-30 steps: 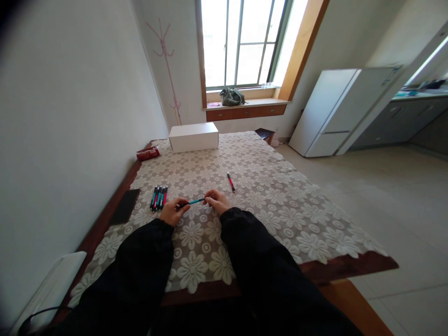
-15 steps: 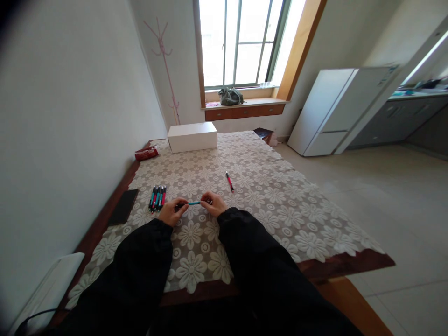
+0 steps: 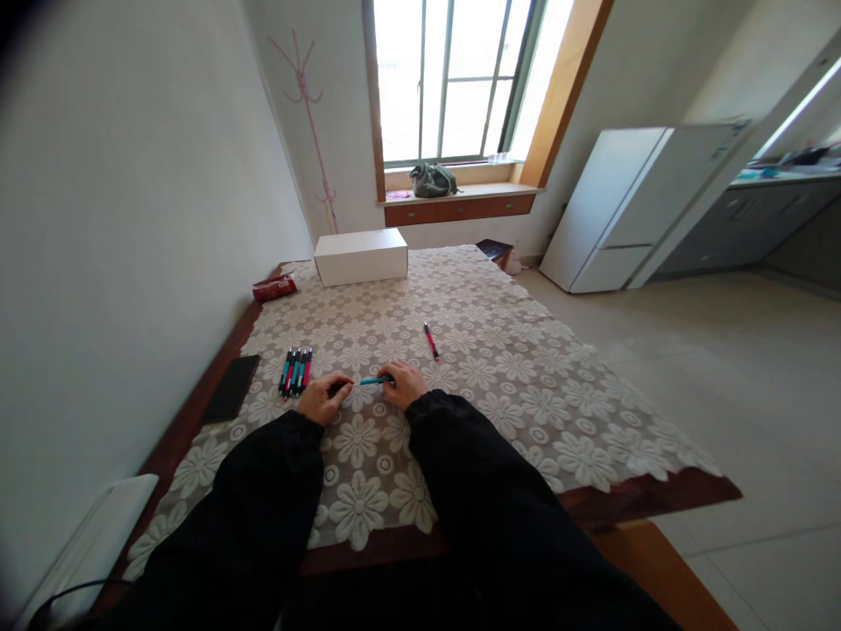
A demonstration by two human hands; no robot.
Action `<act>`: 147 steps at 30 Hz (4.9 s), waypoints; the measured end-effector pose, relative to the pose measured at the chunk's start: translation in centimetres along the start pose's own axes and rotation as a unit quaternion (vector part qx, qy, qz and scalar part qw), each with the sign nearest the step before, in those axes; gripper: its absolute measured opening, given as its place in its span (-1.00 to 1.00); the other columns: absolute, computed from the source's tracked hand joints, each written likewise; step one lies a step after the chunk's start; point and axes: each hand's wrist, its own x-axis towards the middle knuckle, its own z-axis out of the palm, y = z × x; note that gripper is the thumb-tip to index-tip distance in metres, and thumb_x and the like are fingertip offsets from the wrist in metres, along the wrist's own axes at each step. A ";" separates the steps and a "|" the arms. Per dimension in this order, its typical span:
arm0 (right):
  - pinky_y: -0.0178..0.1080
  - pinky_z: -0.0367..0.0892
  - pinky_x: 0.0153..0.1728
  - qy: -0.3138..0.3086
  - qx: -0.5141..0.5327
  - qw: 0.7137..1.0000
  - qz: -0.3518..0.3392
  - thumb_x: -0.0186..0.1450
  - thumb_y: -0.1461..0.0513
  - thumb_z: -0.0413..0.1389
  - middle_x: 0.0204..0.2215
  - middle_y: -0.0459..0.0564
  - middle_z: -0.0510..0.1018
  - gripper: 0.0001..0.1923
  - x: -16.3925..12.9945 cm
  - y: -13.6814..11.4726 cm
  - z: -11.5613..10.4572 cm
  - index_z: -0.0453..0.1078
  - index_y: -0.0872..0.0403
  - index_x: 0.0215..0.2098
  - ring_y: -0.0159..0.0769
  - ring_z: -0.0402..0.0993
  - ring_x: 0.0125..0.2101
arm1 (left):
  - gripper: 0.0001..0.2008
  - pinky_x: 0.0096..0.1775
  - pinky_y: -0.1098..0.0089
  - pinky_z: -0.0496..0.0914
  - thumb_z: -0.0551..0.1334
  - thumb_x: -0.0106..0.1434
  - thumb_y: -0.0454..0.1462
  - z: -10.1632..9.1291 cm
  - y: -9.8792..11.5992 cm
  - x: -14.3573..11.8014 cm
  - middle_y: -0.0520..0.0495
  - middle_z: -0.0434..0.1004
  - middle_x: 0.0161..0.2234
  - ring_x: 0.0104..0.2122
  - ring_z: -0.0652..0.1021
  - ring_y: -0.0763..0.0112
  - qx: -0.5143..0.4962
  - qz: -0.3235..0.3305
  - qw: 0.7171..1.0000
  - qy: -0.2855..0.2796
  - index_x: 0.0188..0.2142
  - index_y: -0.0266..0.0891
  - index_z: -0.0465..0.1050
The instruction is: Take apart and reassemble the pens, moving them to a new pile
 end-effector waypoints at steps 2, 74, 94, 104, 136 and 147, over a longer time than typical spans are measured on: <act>-0.22 0.28 -0.08 0.006 -0.014 1.000 0.016 0.16 0.38 0.09 -0.27 -0.03 0.56 -0.78 0.0 0.1 -0.1 0.48 0.03 -0.27 -0.23 0.42 -0.17 | -0.78 -0.21 0.38 0.43 0.20 0.26 -0.18 0.0 0.1 -0.1 -0.09 0.64 -0.25 -0.24 0.59 0.30 -0.005 -0.005 1.000 0.000 -0.21 -0.21 0.56; -0.29 0.26 -0.34 -0.013 0.127 0.991 0.050 0.27 0.25 0.04 -0.46 -0.10 0.57 -0.77 0.2 2.9 -1.9 0.54 0.01 -0.21 -0.35 0.38 -0.47 | -0.84 -0.16 0.34 0.45 0.24 0.20 -0.25 -0.1 0.1 -0.2 -0.08 0.63 -0.24 -0.21 0.59 0.30 -0.005 0.045 0.998 -0.036 -0.22 -0.18 0.55; -0.33 0.02 -0.55 -0.052 0.194 0.976 0.080 0.28 -0.04 0.04 -0.64 -0.09 0.46 -0.55 0.2 1.7 -2.3 0.53 0.11 -0.48 -0.45 0.13 -0.62 | -0.84 -0.16 0.37 0.42 0.24 0.22 -0.24 -0.2 0.4 -0.2 -0.05 0.62 -0.24 -0.22 0.57 0.33 0.037 0.050 0.997 -0.051 -0.22 -0.17 0.56; -0.33 0.00 -0.57 -0.048 0.195 0.976 0.081 0.28 -0.05 0.05 -0.66 -0.11 0.43 -0.55 0.2 1.6 -2.4 0.53 0.11 -0.48 -0.46 0.11 -0.64 | -0.83 -0.16 0.38 0.43 0.24 0.22 -0.25 -0.2 0.3 -0.3 -0.05 0.62 -0.23 -0.21 0.57 0.33 0.037 0.048 0.997 -0.050 -0.20 -0.17 0.56; -0.20 0.20 -0.10 0.116 -0.078 0.983 0.117 0.35 0.18 0.03 -0.27 0.04 0.51 -0.84 0.2 3.1 -2.6 0.44 0.02 -0.27 -0.18 0.37 -0.17 | -0.83 -0.15 0.37 0.43 0.24 0.21 -0.24 -0.1 0.1 -0.2 -0.06 0.62 -0.24 -0.22 0.57 0.33 0.038 0.051 0.996 -0.058 -0.22 -0.17 0.57; -0.07 0.15 -0.05 0.176 -0.159 0.934 0.268 0.26 0.18 0.13 -0.17 0.16 0.49 -0.86 -0.8 5.9 -4.4 0.44 0.07 -0.26 -0.02 0.33 -0.06 | -0.83 -0.17 0.38 0.42 0.25 0.21 -0.24 -0.1 0.3 -0.2 -0.06 0.62 -0.25 -0.24 0.56 0.34 0.041 0.044 0.997 -0.056 -0.22 -0.18 0.56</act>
